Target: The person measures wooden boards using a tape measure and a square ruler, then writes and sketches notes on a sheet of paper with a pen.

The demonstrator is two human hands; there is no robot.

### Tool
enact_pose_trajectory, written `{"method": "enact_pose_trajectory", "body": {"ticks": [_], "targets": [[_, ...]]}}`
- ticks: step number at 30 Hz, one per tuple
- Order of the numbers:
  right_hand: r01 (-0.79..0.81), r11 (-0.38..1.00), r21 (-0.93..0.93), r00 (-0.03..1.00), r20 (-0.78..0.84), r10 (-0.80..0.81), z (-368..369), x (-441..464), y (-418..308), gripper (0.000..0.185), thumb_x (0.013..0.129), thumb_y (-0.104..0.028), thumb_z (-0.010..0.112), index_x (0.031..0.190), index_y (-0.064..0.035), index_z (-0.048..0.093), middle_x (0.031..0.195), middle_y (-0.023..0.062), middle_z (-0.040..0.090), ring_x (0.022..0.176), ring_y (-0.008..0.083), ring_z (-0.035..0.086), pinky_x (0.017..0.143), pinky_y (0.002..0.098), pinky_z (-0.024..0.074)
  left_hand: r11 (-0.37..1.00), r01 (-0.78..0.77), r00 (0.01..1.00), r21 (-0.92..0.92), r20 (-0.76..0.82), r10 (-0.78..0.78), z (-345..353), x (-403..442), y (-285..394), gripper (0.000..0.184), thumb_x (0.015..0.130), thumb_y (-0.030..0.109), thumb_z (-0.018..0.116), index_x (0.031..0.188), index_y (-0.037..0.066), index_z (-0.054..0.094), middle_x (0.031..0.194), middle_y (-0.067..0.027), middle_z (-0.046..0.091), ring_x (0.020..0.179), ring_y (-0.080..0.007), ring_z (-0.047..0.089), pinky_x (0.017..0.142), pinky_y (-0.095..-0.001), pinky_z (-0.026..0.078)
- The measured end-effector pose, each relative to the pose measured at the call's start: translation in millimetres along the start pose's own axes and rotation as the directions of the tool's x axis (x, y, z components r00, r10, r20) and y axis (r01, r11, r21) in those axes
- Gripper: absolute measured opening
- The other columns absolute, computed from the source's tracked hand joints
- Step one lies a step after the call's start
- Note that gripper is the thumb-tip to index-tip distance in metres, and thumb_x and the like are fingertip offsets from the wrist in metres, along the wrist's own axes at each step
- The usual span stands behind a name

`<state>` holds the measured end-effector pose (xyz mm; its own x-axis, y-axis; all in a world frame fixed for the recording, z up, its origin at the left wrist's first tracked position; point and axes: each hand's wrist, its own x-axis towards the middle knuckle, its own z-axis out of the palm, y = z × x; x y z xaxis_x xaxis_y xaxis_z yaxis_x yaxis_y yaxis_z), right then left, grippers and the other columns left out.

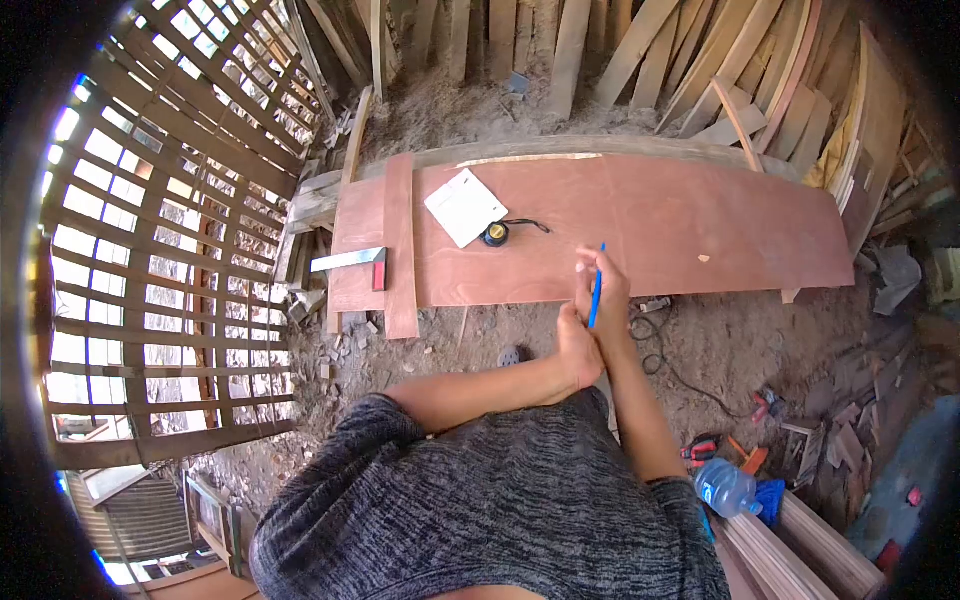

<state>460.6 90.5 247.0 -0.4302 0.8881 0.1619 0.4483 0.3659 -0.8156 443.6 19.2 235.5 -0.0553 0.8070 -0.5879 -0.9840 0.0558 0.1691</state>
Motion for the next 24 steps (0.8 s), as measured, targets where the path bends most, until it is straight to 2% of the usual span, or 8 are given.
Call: {"method": "enact_pose_trajectory", "body": {"ticks": [4, 5, 8, 12, 16, 18, 20, 24], "targets": [[0.257, 0.958, -0.129, 0.945, -0.175, -0.277, -29, 62, -5, 0.017, 0.098, -0.013, 0.064, 0.114, -0.0079, 0.069, 0.104, 0.0170, 0.075, 0.096, 0.0323, 0.074, 0.084, 0.0386, 0.0579, 0.965, 0.120, 0.906, 0.235, 0.371, -0.203, 32, -30, 0, 0.099, 0.093, 0.085, 0.027, 0.163, 0.015, 0.027, 0.165, -0.0099, 0.034, 0.150, -0.0290, 0.034, 0.121, -0.0483, 0.029], [0.365, 0.907, -0.209, 0.885, -0.226, -0.407, -42, 77, -20, 0.017, 0.098, -0.012, 0.064, 0.114, -0.0096, 0.070, 0.105, 0.0163, 0.076, 0.098, 0.0325, 0.075, 0.084, 0.0389, 0.0585, 0.896, 0.247, 0.796, 0.368, 0.451, -0.404, 40, -37, 11, 0.113, 0.086, 0.094, 0.022, 0.167, 0.016, 0.013, 0.172, -0.0078, 0.020, 0.155, -0.0300, 0.025, 0.125, -0.0503, 0.021], [0.421, 0.856, -0.300, 0.817, -0.285, -0.501, -78, 126, -38, 0.018, 0.097, -0.009, 0.064, 0.114, -0.0105, 0.070, 0.102, 0.0145, 0.076, 0.084, 0.0279, 0.074, 0.073, 0.0354, 0.0572, 0.784, 0.434, 0.539, 0.443, 0.569, -0.620, 51, -51, 9, 0.119, 0.081, 0.099, 0.019, 0.166, 0.016, 0.018, 0.171, -0.0094, 0.024, 0.154, -0.0326, 0.026, 0.125, -0.0524, 0.020], [0.484, 0.838, -0.252, 0.747, -0.379, -0.546, -105, 149, -102, 0.018, 0.095, -0.007, 0.067, 0.113, -0.0077, 0.070, 0.106, 0.0153, 0.077, 0.076, 0.0238, 0.072, 0.067, 0.0344, 0.0542, 0.400, 0.611, 0.145, 0.683, 0.400, -0.905, 38, -79, -25, 0.139, 0.068, 0.106, 0.016, 0.165, 0.007, 0.020, 0.168, -0.0193, 0.027, 0.155, -0.0345, 0.026, 0.125, -0.0581, 0.018], [0.641, 0.729, -0.240, 0.632, -0.374, -0.679, -81, 126, -116, 0.017, 0.093, -0.006, 0.068, 0.110, -0.0082, 0.071, 0.105, 0.0139, 0.076, 0.084, 0.0284, 0.074, 0.074, 0.0373, 0.0579, 0.543, 0.722, 0.307, 0.428, 0.505, -0.807, 33, -70, -14, 0.151, 0.061, 0.109, 0.017, 0.162, -0.003, 0.016, 0.169, -0.0231, 0.022, 0.156, -0.0419, 0.020, 0.124, -0.0626, 0.016], [0.494, 0.853, -0.168, 0.801, -0.293, -0.522, -62, 85, -117, 0.019, 0.090, -0.004, 0.069, 0.108, -0.0083, 0.071, 0.108, 0.0134, 0.075, 0.093, 0.0312, 0.074, 0.081, 0.0403, 0.0591, 0.585, 0.707, 0.391, 0.397, 0.470, -0.791, 32, -84, 2, 0.154, 0.057, 0.110, 0.022, 0.163, -0.002, 0.017, 0.168, -0.0248, 0.023, 0.155, -0.0442, 0.022, 0.123, -0.0649, 0.019], [0.590, 0.791, -0.163, 0.762, -0.214, -0.612, -41, 72, -87, 0.021, 0.087, -0.002, 0.070, 0.107, -0.0094, 0.071, 0.112, 0.0138, 0.075, 0.100, 0.0327, 0.073, 0.084, 0.0421, 0.0588, 0.626, 0.712, 0.488, 0.319, 0.416, -0.767, 28, -90, 5, 0.154, 0.056, 0.110, 0.024, 0.163, 0.000, 0.018, 0.167, -0.0254, 0.024, 0.154, -0.0441, 0.024, 0.122, -0.0662, 0.020], [0.647, 0.730, -0.220, 0.745, -0.019, -0.666, -43, 39, -96, 0.021, 0.085, -0.002, 0.071, 0.106, -0.0072, 0.070, 0.118, 0.0144, 0.074, 0.100, 0.0321, 0.074, 0.089, 0.0413, 0.0585, 0.761, 0.623, 0.629, 0.179, 0.462, -0.624, 20, -83, 3, 0.127, 0.078, 0.100, 0.030, 0.160, 0.004, 0.031, 0.165, -0.0189, 0.034, 0.154, -0.0381, 0.030, 0.120, -0.0678, 0.025]]}}
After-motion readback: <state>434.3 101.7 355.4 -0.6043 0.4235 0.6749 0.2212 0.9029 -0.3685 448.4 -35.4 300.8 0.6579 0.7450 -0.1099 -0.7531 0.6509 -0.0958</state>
